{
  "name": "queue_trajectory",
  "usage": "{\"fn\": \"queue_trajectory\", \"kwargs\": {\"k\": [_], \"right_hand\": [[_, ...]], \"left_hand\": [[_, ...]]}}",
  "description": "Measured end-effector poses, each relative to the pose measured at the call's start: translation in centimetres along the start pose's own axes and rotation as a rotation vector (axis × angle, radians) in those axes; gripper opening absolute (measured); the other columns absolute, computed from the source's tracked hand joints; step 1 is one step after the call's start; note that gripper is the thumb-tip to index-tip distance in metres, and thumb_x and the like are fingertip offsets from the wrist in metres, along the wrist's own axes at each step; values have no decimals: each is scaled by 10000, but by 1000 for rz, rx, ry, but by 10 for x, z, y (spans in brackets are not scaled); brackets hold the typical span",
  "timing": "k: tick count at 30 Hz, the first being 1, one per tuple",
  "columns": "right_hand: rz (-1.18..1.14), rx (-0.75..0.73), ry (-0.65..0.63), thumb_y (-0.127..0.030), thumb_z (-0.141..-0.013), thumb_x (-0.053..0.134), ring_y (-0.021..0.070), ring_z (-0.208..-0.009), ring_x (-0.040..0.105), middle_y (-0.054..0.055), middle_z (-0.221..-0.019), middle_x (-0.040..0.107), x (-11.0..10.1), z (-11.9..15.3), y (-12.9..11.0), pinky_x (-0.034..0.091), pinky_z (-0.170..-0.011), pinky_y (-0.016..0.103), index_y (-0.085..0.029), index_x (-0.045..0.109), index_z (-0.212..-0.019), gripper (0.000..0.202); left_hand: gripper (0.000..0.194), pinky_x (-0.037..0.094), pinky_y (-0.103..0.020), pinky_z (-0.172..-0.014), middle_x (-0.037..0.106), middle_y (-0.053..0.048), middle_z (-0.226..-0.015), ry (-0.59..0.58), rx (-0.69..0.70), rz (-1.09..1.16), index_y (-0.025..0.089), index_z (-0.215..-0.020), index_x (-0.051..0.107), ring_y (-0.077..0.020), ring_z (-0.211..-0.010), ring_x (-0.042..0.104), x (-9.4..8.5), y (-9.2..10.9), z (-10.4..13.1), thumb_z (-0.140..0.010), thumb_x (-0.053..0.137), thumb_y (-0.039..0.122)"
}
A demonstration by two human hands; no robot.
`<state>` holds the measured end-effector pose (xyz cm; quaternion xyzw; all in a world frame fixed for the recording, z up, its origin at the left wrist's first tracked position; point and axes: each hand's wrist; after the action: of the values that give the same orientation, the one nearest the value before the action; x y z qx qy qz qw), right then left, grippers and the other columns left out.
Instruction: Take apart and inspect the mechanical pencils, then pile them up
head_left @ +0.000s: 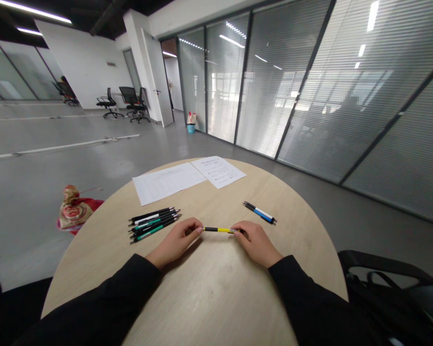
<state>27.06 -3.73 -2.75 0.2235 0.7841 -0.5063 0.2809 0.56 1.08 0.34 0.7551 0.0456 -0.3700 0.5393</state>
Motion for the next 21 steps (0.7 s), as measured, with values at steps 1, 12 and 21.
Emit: {"fn": "queue_trajectory", "kwargs": {"k": [1,12,21], "right_hand": [[3,-3,0,-170,-930,571,206,-917,641,69,-983,730,0,0,-1,473,-855,339,-189,712,-1005,161],[-3,-30,37,-166,-943,548,212,-913,641,77,-965,728,3,1,-8,477,-853,348,-182,706,-986,165],[-35,-37,38,-165,-941,546,207,-903,643,76,-954,728,2,1,-7,473,-843,335,-182,713,-979,172]], "left_hand": [[306,430,-298,-707,653,-27,-813,-1,2,-3,175,-874,653,-183,-753,559,0,0,0,-938,518,443],[310,426,-290,-674,640,-26,-784,3,5,-11,168,-840,646,-178,-732,546,-1,-1,0,-937,526,437],[263,428,-300,-704,640,-32,-810,-23,24,-18,170,-859,645,-182,-749,539,-2,-2,1,-924,560,411]]}}
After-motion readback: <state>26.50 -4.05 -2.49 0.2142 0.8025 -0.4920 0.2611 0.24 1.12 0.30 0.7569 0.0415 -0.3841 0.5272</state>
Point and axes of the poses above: each hand's wrist, its own z-axis away from the middle knuckle, its own x-axis out of the palm, y = z × x
